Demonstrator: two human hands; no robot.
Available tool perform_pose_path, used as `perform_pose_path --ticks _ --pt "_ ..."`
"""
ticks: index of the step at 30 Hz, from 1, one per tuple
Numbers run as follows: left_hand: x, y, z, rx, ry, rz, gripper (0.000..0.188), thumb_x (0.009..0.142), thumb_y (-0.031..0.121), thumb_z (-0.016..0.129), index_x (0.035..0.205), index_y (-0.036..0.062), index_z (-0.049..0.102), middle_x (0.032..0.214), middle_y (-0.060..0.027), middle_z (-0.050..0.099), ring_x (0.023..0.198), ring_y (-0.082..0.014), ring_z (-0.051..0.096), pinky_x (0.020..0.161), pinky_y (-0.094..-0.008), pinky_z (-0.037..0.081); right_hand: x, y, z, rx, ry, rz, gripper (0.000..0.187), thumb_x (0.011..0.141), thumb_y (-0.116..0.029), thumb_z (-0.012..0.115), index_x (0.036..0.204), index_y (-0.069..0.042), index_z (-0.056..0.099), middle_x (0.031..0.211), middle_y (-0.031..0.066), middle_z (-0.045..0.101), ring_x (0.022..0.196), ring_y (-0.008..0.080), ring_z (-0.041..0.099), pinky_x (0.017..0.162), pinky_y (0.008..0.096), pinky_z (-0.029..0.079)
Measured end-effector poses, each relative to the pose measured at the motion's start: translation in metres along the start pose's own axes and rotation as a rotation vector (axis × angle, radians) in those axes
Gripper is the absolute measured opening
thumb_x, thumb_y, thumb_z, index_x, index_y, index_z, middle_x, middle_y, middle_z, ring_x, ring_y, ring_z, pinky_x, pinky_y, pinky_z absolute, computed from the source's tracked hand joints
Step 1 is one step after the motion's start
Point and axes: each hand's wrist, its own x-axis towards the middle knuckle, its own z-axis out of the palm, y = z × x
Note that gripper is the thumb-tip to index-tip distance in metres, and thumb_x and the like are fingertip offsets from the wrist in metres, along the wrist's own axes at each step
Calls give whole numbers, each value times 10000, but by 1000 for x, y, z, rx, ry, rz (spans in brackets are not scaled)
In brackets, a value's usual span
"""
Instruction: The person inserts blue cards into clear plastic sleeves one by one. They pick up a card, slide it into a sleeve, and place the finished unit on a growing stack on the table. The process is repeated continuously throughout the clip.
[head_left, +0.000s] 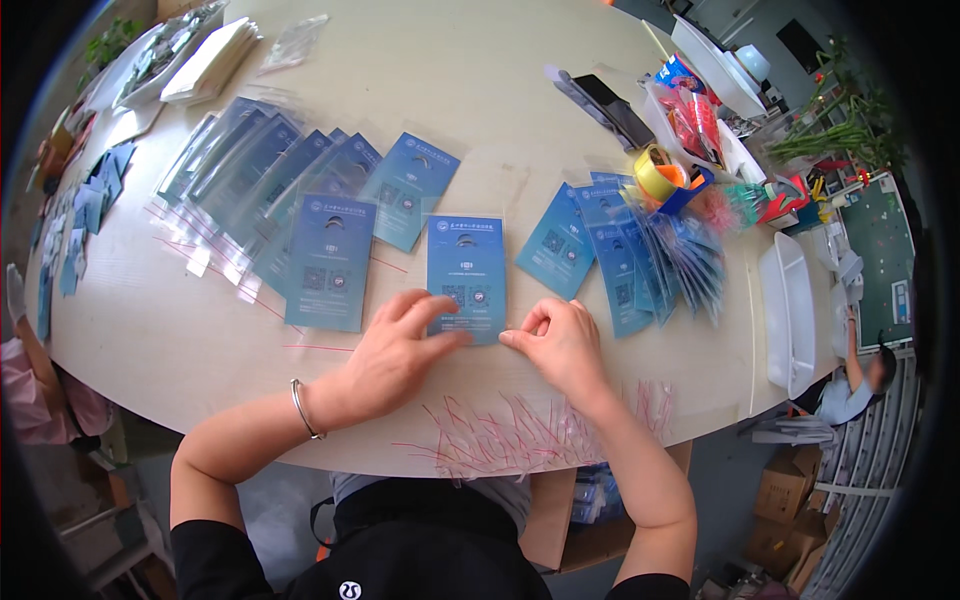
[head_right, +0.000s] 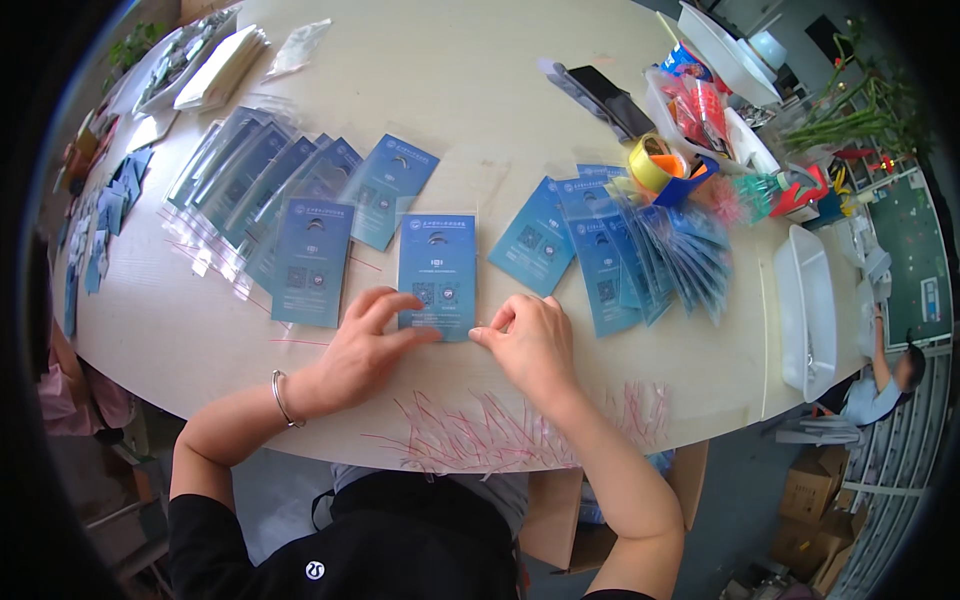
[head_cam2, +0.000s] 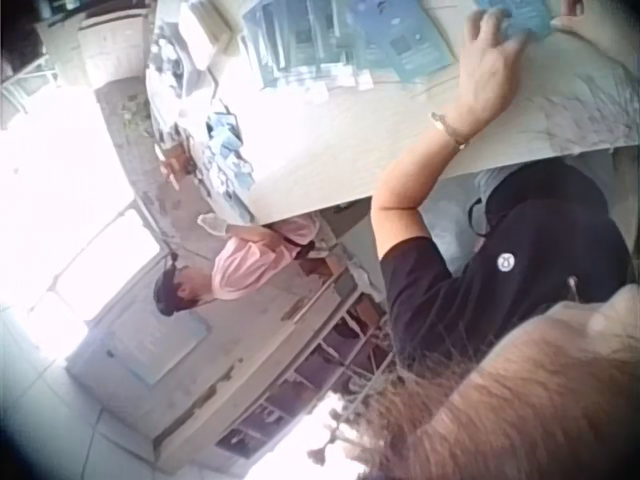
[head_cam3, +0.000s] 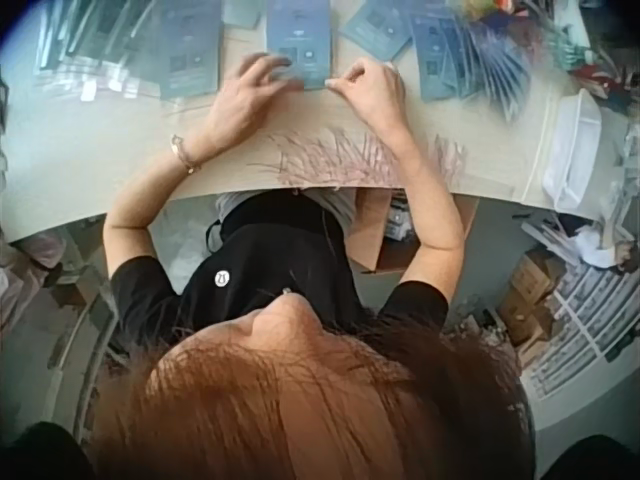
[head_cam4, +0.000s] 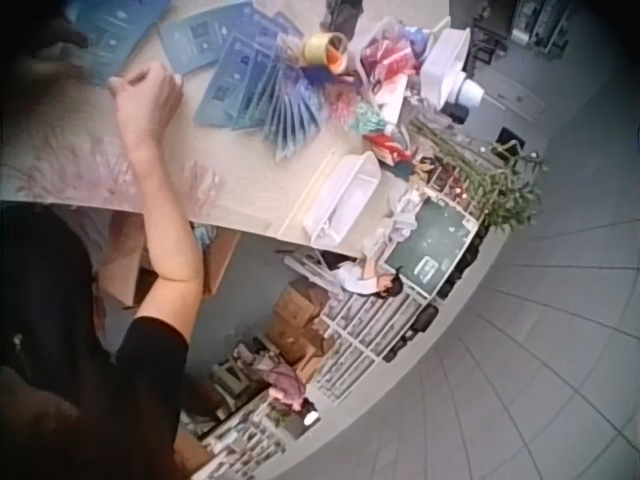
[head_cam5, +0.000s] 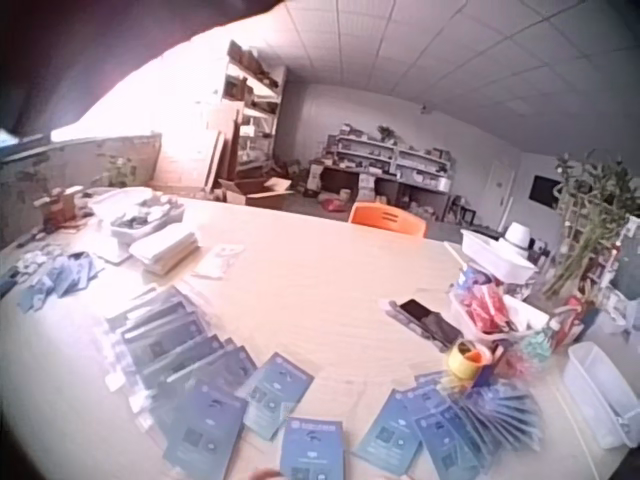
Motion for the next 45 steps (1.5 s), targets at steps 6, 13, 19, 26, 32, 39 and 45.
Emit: perform_pose_path --ticks 6,13,19,26,32,39,45 --pt "-4 -1 7 132 -189 204 473 874 122 514 1317 -39 551 1457 -168 495 1365 -325 457 1101 -404 409 -28 6 34 -383 296 -717 380 812 -30 635 1179 69 627 1228 218 611 1138 328 602 965 405 503" --pt "-28 0 -12 362 -177 138 484 865 112 521 1307 -85 540 1411 -223 521 1337 -338 490 1087 -425 425 -35 8 35 -467 199 -611 492 838 38 512 1315 160 496 1390 319 493 1326 411 479 1107 443 411" --pt "-1 -20 -34 573 -109 85 507 864 101 548 1340 -69 517 1434 -195 506 1385 -299 433 1158 -449 321 -23 50 1 -452 163 -396 518 859 57 461 1364 171 436 1462 322 415 1369 433 413 1146 457 349" --pt "36 -34 -15 473 -205 69 494 875 74 545 1354 -44 520 1482 -163 455 1353 -282 454 1194 -448 255 -29 46 -5 -679 259 -360 453 881 40 482 1324 136 497 1422 284 475 1331 403 452 1111 464 376" --pt "64 -34 -18 247 -290 233 499 907 141 579 1402 183 548 1488 -149 433 1327 -348 443 1156 -470 308 -33 15 -3 -375 286 -536 348 872 6 540 1205 82 605 1295 244 578 1217 373 548 1020 452 447" --pt "44 -12 -5 219 -302 97 464 950 366 580 1407 291 551 1479 -138 425 1269 -310 460 1065 -426 387 -35 12 11 8 197 -475 261 795 14 677 1056 31 672 1051 154 624 1021 330 604 874 419 494" --pt "41 -12 -2 224 -296 121 464 945 316 594 1402 243 553 1464 -139 438 1289 -331 463 1054 -422 392 -34 17 18 45 177 -454 167 775 -15 729 934 2 680 924 111 583 927 303 591 811 411 490"
